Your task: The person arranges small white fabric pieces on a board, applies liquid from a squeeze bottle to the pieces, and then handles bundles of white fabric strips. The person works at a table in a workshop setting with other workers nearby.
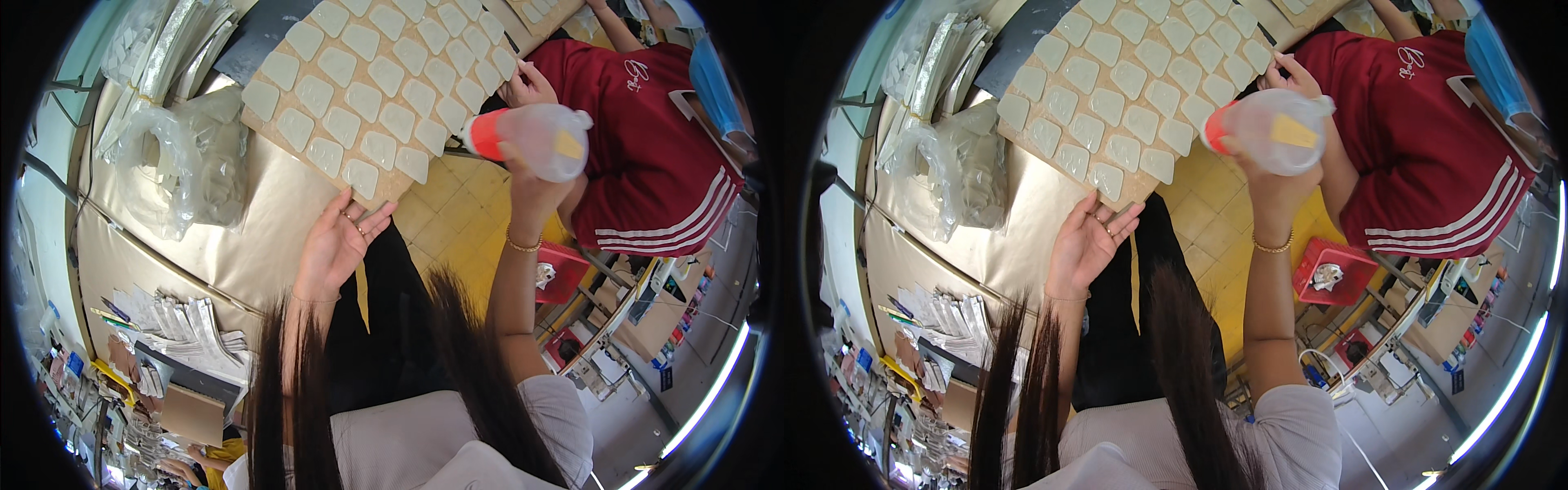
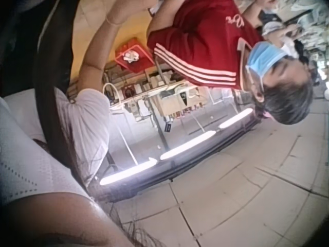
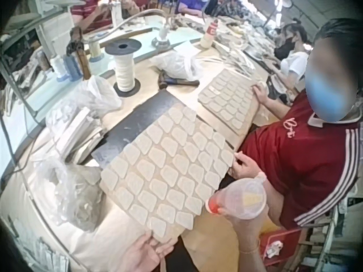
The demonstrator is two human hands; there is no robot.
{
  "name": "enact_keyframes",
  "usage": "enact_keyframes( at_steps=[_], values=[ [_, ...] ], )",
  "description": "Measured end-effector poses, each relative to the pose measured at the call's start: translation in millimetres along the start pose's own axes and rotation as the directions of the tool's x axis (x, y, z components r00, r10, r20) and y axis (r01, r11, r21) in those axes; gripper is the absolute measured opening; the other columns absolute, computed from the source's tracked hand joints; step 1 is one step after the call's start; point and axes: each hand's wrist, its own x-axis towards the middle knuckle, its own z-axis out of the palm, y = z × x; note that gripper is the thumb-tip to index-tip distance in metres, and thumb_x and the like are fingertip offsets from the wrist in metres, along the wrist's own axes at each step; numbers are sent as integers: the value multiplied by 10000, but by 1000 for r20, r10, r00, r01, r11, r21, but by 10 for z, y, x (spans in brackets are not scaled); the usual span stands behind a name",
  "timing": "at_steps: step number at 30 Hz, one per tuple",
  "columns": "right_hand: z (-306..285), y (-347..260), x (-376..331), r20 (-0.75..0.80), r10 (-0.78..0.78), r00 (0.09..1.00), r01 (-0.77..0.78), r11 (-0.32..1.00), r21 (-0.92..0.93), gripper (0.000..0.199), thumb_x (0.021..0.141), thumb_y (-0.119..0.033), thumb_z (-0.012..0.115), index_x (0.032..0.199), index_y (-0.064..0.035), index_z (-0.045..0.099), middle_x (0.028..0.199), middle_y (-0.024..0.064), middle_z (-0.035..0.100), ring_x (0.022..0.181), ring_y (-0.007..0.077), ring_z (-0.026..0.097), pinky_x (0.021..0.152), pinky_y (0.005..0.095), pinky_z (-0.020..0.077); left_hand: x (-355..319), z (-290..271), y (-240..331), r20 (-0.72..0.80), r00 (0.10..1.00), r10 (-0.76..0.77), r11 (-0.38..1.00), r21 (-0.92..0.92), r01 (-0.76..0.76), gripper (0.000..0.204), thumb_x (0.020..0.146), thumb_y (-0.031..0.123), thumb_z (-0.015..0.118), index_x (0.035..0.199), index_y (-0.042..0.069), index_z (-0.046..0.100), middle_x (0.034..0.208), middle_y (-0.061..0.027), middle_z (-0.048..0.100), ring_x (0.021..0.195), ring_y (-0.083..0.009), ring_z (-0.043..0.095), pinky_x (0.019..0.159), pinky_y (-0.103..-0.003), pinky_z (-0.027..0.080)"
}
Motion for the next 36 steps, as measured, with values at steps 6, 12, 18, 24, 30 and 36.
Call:
enact_keyframes(
  at_steps=[6,12,18,24,30,36],
  values=[
    [122,99,235,4,-6,1000,4,966,259,501,677,13,798,1115,50,558,1114,99,626,1003,155,602,883,291,486,6,-32,3,5,1000,7,1000,8,-7,342,986,291,410,1230,60,473,1337,-148,493,1224,-372,477,1006,-437,393],
    [309,142,261,32,74,997,-79,978,193,418,664,-92,841,1000,33,626,957,49,684,873,125,638,807,264,505,23,-39,10,4,1000,-7,1000,19,7,372,983,302,407,1252,52,463,1347,-151,486,1229,-370,472,1012,-440,385],
    [317,214,213,15,-33,999,33,999,11,465,636,-195,868,982,18,643,921,84,697,815,162,665,764,273,517,16,-44,1,11,1000,7,1000,26,-7,364,982,299,408,1249,61,471,1352,-148,485,1229,-374,472,1008,-439,386],
    [145,212,169,84,25,996,-23,999,-24,464,624,-180,869,980,17,645,921,93,698,829,184,669,769,280,518,2,-16,4,25,1000,17,1000,9,-17,323,985,292,413,1205,75,505,1346,-147,490,1231,-382,469,1003,-439,388],
    [85,180,357,-91,-117,989,124,989,75,408,635,-92,845,963,30,635,947,81,695,840,151,657,777,271,508,4,-27,7,28,999,20,1000,16,-20,310,984,293,421,1182,70,505,1337,-143,497,1225,-378,476,997,-434,389],
    [248,361,497,-62,25,998,-19,995,94,438,660,-186,859,962,33,630,896,64,684,801,142,636,755,274,506,26,-21,-3,8,1000,20,998,60,-21,370,984,303,417,1262,61,448,1345,-141,490,1225,-362,480,993,-429,390]
  ],
)
